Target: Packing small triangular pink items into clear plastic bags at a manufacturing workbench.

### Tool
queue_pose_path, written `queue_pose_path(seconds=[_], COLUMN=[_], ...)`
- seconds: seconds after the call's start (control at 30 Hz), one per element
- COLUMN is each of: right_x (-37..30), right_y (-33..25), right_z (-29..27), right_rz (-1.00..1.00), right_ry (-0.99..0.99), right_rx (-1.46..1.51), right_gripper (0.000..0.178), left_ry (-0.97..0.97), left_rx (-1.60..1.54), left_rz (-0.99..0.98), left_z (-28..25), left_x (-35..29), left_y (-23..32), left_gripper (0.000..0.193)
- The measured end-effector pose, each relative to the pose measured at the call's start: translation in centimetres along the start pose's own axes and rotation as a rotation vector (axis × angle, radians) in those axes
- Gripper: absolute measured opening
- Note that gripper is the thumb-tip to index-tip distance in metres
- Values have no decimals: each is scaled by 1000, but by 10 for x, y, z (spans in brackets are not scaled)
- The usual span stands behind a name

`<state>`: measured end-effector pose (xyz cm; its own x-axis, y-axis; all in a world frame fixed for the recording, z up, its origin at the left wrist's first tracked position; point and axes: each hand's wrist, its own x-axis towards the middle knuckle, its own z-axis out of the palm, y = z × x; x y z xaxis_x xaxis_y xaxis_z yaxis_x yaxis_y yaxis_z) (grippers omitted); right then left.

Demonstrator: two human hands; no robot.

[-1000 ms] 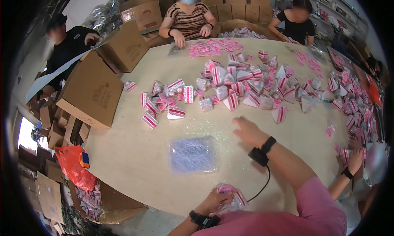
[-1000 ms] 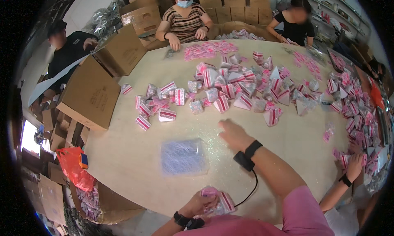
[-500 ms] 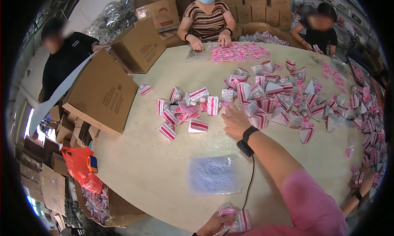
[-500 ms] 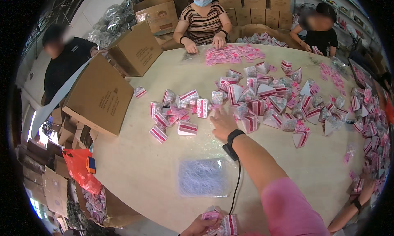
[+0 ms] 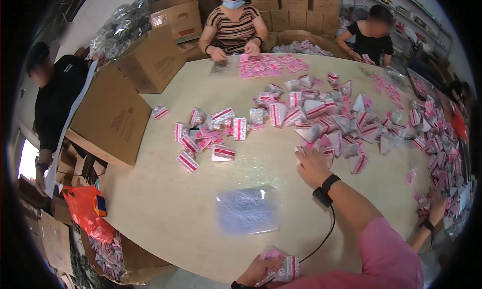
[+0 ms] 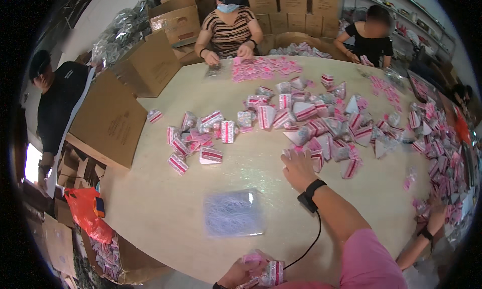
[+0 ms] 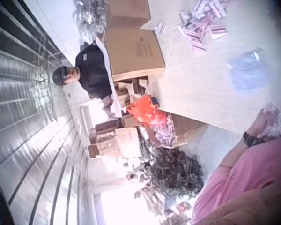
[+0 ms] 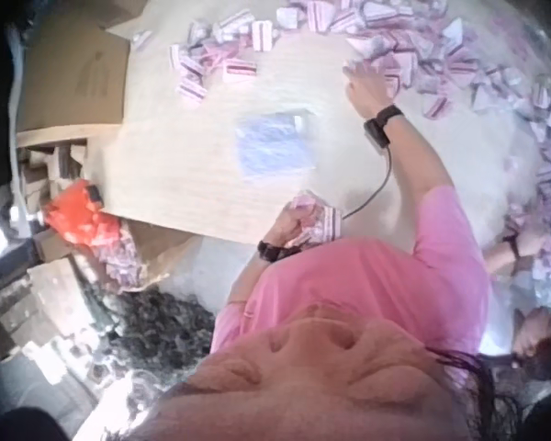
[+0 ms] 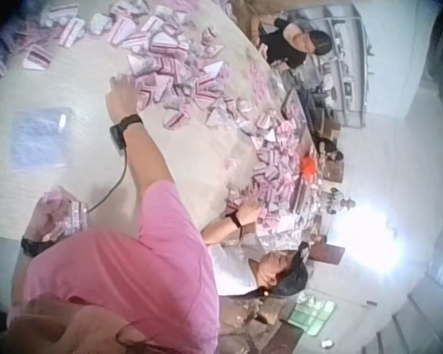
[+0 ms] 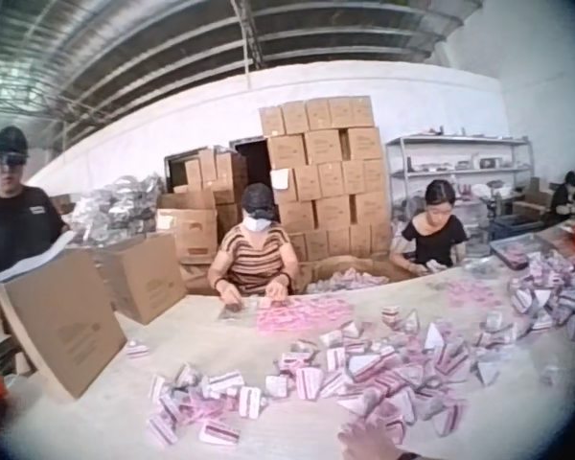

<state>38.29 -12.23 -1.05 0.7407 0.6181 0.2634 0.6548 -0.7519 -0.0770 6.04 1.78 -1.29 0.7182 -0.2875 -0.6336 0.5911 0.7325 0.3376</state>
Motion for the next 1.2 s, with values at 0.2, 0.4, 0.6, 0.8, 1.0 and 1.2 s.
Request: queue_pose_path(seconds=[0.2, 0.4, 0.6, 0.8, 1.0, 1.2], right_x=[-83, -170, -208, -214, -242, -248], right_y=[18, 18, -3, -49, -71, -72], right_z=[-33, -44, -68, -104, -106, -113], right_rz=[583, 842, 799, 549, 394, 306], right_ry=[51, -70, -96, -240, -540, -602], right_rx=[1502, 2374, 2593, 2460, 2314, 2280], right_gripper=[38, 39, 44, 53, 59, 73], left_ry=[-42, -96, -67, 42, -154, -45], left_rx=[7, 65, -29, 148, 759, 395], left_rz=[13, 15, -3, 193, 613, 373], left_z=[10, 22, 46, 101, 41, 67], left_x=[1, 1, 18, 27, 52, 26], left_y=[-10, -19, -34, -33, -59, -47], left_gripper=[22, 27, 25, 29, 36, 19])
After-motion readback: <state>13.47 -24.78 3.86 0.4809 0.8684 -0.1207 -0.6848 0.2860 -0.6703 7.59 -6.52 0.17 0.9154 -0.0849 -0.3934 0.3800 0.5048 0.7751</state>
